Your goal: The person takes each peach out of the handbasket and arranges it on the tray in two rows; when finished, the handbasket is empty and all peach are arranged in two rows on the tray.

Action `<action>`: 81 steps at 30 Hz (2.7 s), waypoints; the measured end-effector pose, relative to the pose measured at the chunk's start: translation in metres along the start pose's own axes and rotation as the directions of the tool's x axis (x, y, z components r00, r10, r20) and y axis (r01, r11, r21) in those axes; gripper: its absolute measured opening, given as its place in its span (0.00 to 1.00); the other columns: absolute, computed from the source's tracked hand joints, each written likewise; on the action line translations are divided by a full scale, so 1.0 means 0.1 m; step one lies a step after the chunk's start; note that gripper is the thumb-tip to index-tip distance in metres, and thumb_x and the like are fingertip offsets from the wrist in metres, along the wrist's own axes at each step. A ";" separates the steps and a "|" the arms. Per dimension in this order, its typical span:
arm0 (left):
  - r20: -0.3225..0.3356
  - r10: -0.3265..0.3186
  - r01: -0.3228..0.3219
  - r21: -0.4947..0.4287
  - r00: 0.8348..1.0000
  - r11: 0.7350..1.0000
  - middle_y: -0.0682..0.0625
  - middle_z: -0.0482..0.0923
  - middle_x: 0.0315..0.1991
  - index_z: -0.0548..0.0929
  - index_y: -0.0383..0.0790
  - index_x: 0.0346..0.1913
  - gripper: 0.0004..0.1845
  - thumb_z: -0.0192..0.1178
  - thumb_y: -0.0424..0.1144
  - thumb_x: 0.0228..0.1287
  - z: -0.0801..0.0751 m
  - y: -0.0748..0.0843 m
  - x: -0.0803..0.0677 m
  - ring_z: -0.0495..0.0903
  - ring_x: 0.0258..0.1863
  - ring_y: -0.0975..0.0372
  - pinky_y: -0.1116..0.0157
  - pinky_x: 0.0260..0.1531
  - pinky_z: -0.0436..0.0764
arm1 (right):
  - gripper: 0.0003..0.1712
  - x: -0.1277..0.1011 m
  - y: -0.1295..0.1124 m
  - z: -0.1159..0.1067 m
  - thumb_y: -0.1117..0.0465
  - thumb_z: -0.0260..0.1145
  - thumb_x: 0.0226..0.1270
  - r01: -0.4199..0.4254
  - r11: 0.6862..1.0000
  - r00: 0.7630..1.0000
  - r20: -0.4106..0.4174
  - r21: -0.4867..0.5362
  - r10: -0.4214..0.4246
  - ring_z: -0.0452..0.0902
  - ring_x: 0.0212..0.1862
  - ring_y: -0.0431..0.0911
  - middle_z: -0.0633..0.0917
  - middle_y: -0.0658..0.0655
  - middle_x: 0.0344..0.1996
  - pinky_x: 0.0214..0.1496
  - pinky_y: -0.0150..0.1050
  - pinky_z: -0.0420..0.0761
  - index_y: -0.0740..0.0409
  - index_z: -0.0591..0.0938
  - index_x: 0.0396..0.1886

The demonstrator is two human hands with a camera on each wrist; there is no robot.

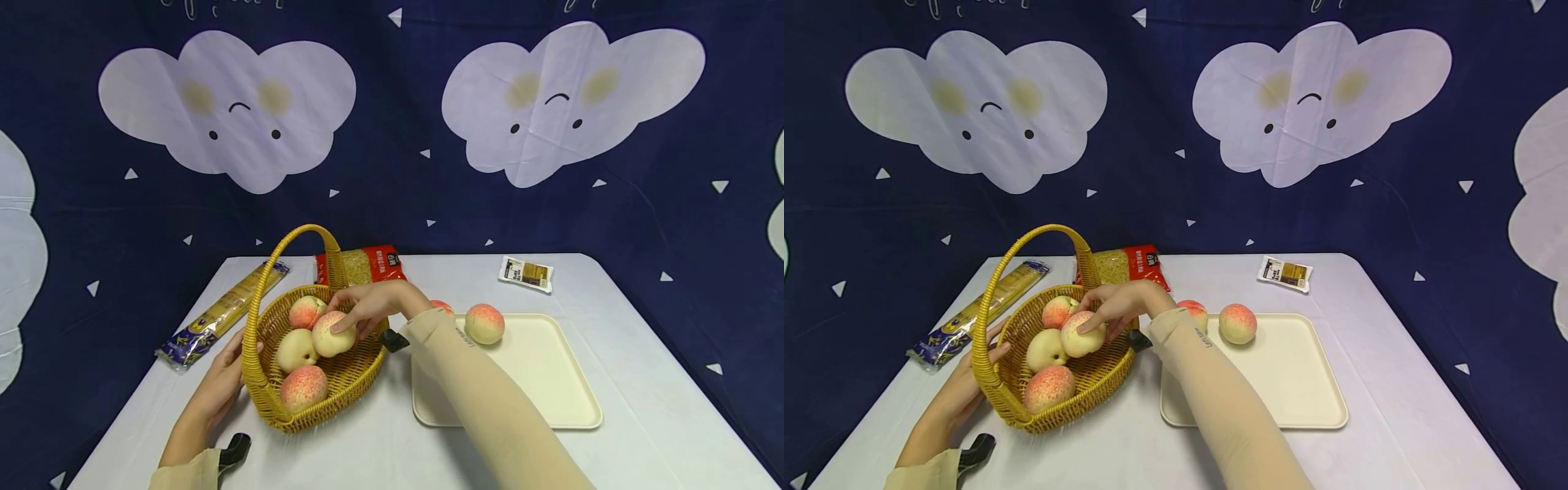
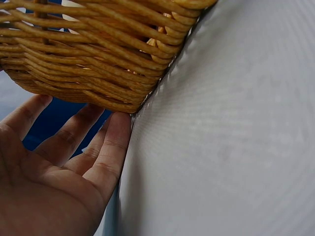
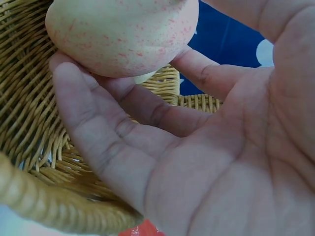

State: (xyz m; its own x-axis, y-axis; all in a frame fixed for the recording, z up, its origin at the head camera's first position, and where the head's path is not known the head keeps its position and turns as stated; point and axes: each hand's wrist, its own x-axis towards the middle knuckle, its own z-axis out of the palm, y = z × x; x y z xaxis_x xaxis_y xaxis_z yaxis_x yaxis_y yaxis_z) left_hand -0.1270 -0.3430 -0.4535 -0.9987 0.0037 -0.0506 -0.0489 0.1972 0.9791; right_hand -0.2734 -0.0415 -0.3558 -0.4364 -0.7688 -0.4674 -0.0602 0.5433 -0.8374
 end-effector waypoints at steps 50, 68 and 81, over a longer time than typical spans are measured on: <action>-0.008 -0.045 0.045 0.005 0.999 0.999 0.34 0.48 0.86 0.47 0.44 0.89 0.39 0.51 0.50 0.87 0.00 0.00 -0.02 0.67 0.62 0.80 0.82 0.53 0.74 | 0.31 -0.68 0.08 -0.26 0.54 0.76 0.72 0.213 0.946 0.951 -0.172 -0.244 -0.258 0.82 0.56 0.49 0.80 0.59 0.64 0.53 0.43 0.89 0.49 0.75 0.70; -0.003 -0.025 0.025 -0.009 1.000 1.000 0.34 0.48 0.86 0.46 0.43 0.89 0.40 0.51 0.49 0.87 0.00 0.01 -0.03 0.68 0.62 0.81 0.81 0.54 0.75 | 0.31 -1.44 0.44 -0.51 0.57 0.77 0.71 0.245 0.929 0.874 -0.351 -0.277 -0.335 0.85 0.57 0.52 0.80 0.58 0.67 0.66 0.49 0.81 0.48 0.75 0.70; -0.005 -0.034 0.034 0.007 0.999 0.999 0.35 0.48 0.86 0.46 0.44 0.89 0.39 0.51 0.49 0.87 0.01 0.02 -0.01 0.66 0.63 0.78 0.82 0.54 0.74 | 0.33 -1.98 0.86 -0.60 0.63 0.76 0.70 0.232 0.924 0.801 -0.479 -0.305 -0.359 0.87 0.54 0.51 0.80 0.64 0.66 0.65 0.45 0.83 0.53 0.73 0.71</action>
State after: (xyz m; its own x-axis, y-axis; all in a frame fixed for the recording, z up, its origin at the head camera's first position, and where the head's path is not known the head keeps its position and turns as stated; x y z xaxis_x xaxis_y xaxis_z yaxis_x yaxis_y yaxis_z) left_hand -0.1260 -0.3417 -0.4519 -0.9966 -0.0076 -0.0826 -0.0824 0.2040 0.9755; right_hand -0.2456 0.1778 -0.3178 -0.7582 -0.6491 0.0622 -0.4303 0.4263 -0.7957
